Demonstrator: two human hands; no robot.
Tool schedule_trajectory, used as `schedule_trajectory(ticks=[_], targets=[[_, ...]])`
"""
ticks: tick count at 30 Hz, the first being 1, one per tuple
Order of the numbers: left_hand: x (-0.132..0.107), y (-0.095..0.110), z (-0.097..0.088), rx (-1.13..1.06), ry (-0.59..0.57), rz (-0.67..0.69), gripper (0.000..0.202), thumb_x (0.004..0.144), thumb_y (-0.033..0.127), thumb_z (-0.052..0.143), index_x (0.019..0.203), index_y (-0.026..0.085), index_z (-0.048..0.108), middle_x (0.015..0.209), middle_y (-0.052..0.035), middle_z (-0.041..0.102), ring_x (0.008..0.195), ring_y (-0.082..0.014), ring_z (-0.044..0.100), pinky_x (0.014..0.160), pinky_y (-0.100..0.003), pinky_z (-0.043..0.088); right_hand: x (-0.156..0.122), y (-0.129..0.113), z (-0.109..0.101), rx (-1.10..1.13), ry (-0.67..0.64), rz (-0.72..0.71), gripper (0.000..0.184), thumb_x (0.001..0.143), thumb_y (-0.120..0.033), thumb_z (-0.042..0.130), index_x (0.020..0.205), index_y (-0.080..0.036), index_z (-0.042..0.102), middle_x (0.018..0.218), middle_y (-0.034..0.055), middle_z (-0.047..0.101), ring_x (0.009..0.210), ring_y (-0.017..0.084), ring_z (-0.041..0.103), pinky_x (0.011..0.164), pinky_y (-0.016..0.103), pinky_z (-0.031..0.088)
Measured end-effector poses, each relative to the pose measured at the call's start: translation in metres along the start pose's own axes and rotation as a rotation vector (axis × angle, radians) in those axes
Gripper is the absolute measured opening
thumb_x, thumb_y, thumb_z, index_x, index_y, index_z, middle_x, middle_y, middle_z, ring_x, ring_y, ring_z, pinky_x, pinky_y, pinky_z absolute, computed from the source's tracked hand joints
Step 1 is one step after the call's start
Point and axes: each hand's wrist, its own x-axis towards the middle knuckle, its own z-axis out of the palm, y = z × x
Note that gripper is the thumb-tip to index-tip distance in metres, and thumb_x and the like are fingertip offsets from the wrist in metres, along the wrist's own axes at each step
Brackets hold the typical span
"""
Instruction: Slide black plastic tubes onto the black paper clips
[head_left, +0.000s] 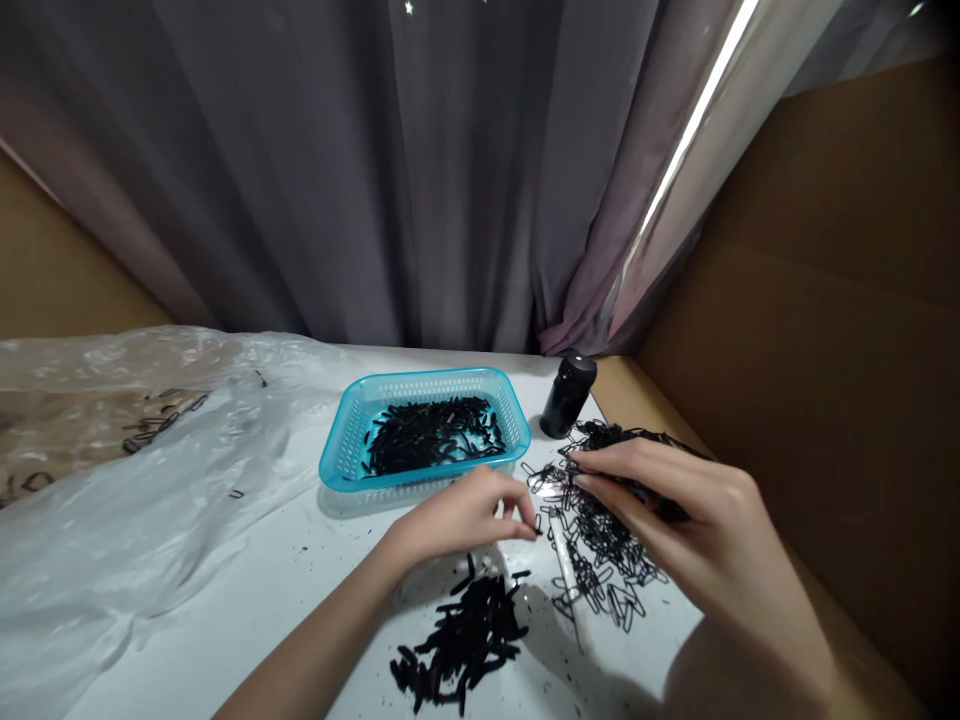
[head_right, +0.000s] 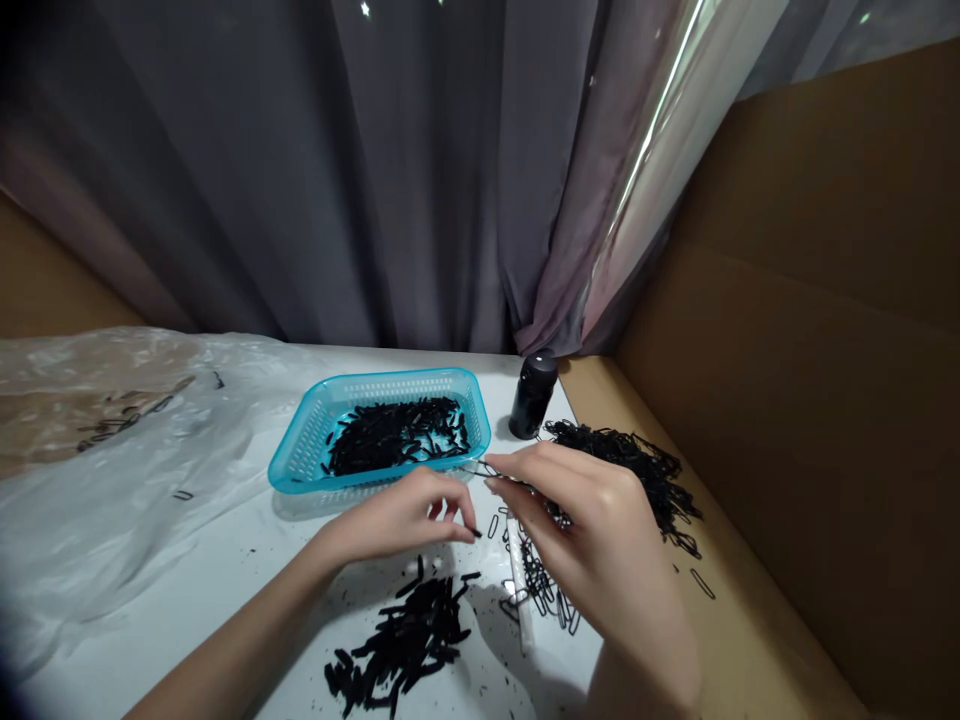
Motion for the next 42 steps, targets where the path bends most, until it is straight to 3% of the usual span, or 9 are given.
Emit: schedule_trajectory(ticks=[1, 3, 5, 8, 11, 20, 42], targets=[[-0.003, 0.006, -0.005, -0.080, 0.075, 0.037, 0.010, 0.084, 0.031, 0.070, 0.087, 0.023, 0.075, 0.086, -0.0015, 0.075, 0.081, -0.0159, 0.066, 0.077, -0.028, 0.049, 0.001, -0.001, 0.001, 0.011, 0.049, 0.004, 0.013, 0.096, -0.017, 0.063, 0.102, -0.024, 0.072, 0.091, 0.0016, 0.075, 0.080, 0.016, 0.071, 0.069, 0.027, 0.055], [-0.008, 0.017, -0.011, -0.536, 0.294, 0.104, 0.015, 0.075, 0.033, 0.078, 0.082, 0.021, 0.074, 0.081, -0.0026, 0.073, 0.075, -0.0157, 0.064, 0.071, -0.028, 0.050, 0.002, -0.003, 0.004, 0.035, 0.138, 0.001, 0.014, 0.094, -0.015, 0.065, 0.102, -0.024, 0.073, 0.090, 0.0012, 0.076, 0.080, 0.016, 0.071, 0.069, 0.026, 0.055], [-0.014, 0.024, -0.012, -0.903, 0.376, 0.136, 0.025, 0.064, 0.035, 0.088, 0.079, 0.021, 0.074, 0.076, -0.0015, 0.070, 0.065, -0.0130, 0.058, 0.063, -0.026, 0.047, 0.004, -0.007, 0.009, 0.056, 0.223, -0.022, 0.016, 0.092, -0.014, 0.068, 0.103, -0.024, 0.073, 0.090, 0.0013, 0.076, 0.079, 0.016, 0.071, 0.071, 0.027, 0.056], [-0.019, 0.031, -0.007, -1.359, 0.345, 0.135, 0.036, 0.053, 0.042, 0.097, 0.067, 0.020, 0.072, 0.069, 0.0007, 0.065, 0.060, -0.0092, 0.052, 0.054, -0.021, 0.042, 0.005, -0.013, 0.017, 0.080, 0.281, -0.093, 0.024, 0.091, -0.009, 0.068, 0.108, -0.024, 0.073, 0.094, 0.0027, 0.077, 0.082, 0.018, 0.072, 0.074, 0.030, 0.057], [-0.023, 0.036, -0.001, -1.623, 0.245, 0.113, 0.034, 0.050, 0.033, 0.100, 0.066, 0.020, 0.073, 0.074, 0.0014, 0.066, 0.068, -0.0088, 0.056, 0.058, -0.018, 0.045, 0.004, -0.016, 0.024, 0.075, 0.271, -0.189, 0.030, 0.091, -0.004, 0.065, 0.112, -0.024, 0.073, 0.096, 0.0034, 0.077, 0.081, 0.017, 0.071, 0.071, 0.030, 0.058], [-0.025, 0.033, 0.003, -1.720, 0.181, 0.196, 0.025, 0.057, 0.023, 0.099, 0.069, 0.015, 0.078, 0.069, 0.0030, 0.068, 0.067, -0.0064, 0.060, 0.069, -0.022, 0.049, 0.000, -0.013, 0.032, 0.011, 0.287, -0.297, 0.033, 0.089, 0.001, 0.064, 0.114, -0.020, 0.071, 0.096, 0.0050, 0.076, 0.076, 0.016, 0.067, 0.065, 0.030, 0.055], [-0.024, 0.034, 0.003, -1.767, 0.136, 0.156, 0.026, 0.058, 0.021, 0.098, 0.072, 0.015, 0.078, 0.072, 0.0014, 0.075, 0.067, -0.0078, 0.067, 0.070, -0.023, 0.048, 0.006, -0.013, 0.033, 0.003, 0.260, -0.365, 0.037, 0.086, 0.005, 0.064, 0.116, -0.016, 0.070, 0.097, 0.0052, 0.076, 0.074, 0.014, 0.063, 0.064, 0.028, 0.053]])
